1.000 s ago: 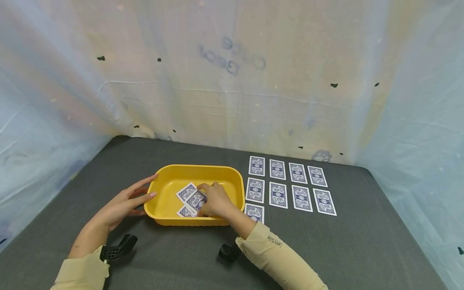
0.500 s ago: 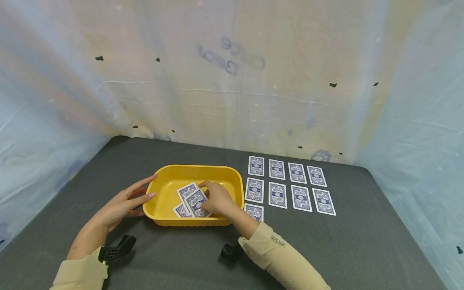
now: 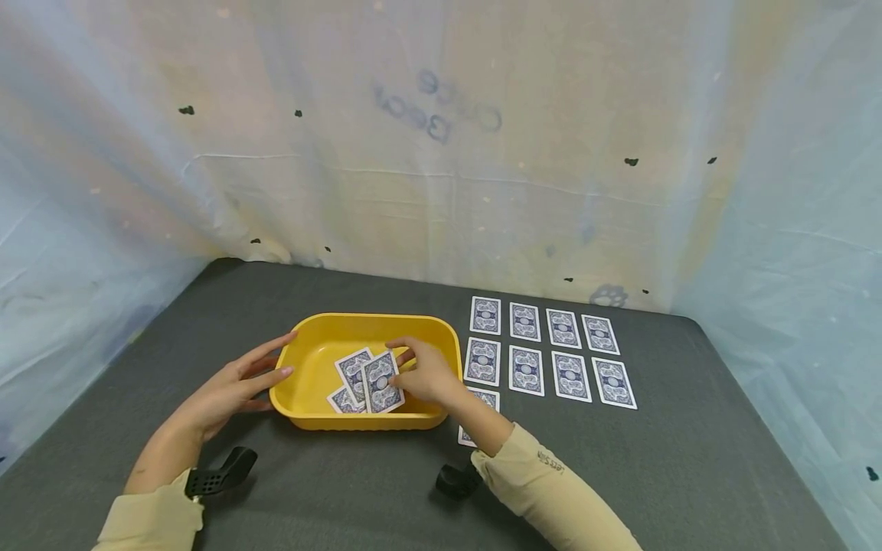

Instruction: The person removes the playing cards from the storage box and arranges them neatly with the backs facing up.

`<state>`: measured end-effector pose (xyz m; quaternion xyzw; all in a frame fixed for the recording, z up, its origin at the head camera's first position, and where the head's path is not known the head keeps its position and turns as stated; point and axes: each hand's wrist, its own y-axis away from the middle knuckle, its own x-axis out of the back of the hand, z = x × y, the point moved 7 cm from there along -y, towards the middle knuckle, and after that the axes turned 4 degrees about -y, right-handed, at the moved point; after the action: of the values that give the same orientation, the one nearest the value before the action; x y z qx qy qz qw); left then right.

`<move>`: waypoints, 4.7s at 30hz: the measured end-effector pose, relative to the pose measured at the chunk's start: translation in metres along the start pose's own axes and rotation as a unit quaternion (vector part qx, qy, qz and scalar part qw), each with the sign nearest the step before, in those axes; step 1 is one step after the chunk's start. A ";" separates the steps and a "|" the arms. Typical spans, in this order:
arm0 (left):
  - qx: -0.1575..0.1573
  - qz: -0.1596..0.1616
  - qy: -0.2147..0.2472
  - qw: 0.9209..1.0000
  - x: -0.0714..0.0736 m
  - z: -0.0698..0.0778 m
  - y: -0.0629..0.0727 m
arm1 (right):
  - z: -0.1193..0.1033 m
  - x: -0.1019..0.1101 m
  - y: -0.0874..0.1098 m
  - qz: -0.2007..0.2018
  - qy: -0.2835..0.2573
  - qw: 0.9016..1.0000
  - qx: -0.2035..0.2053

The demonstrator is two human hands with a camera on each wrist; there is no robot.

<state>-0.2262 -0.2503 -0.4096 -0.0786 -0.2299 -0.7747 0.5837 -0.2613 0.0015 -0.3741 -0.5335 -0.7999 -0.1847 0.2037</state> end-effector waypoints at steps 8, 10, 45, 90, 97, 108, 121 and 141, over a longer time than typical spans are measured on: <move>0.002 0.000 -0.004 1.000 0.000 0.001 0.001 | 0.005 0.012 0.008 -0.005 -0.084 0.996 0.018; 0.004 0.001 -0.004 1.000 0.000 0.001 0.001 | 0.005 0.015 0.011 -0.005 -0.096 0.995 0.018; 0.004 -0.003 -0.001 1.000 -0.001 0.002 0.000 | 0.045 0.089 0.056 0.062 -0.192 0.979 0.008; -0.003 -0.007 -0.007 1.000 0.000 0.000 0.000 | 0.125 0.124 0.112 0.095 -0.145 0.983 -0.061; -0.005 -0.006 -0.001 1.000 0.000 0.001 0.001 | 0.130 0.124 0.114 0.089 -0.148 0.983 -0.063; -0.004 -0.006 -0.004 1.000 0.000 0.001 0.000 | 0.136 0.127 0.117 0.084 -0.116 0.987 -0.067; -0.003 0.001 -0.012 1.000 0.000 -0.001 0.000 | 0.134 0.133 0.120 0.088 0.002 0.993 -0.074; -0.002 0.001 -0.013 1.000 0.000 -0.001 0.000 | 0.126 0.133 0.116 0.095 0.115 0.986 -0.080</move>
<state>-0.2262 -0.2507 -0.4109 -0.0904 -0.2358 -0.7738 0.5810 -0.2164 0.2117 -0.4030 -0.5968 -0.6996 -0.2879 0.2676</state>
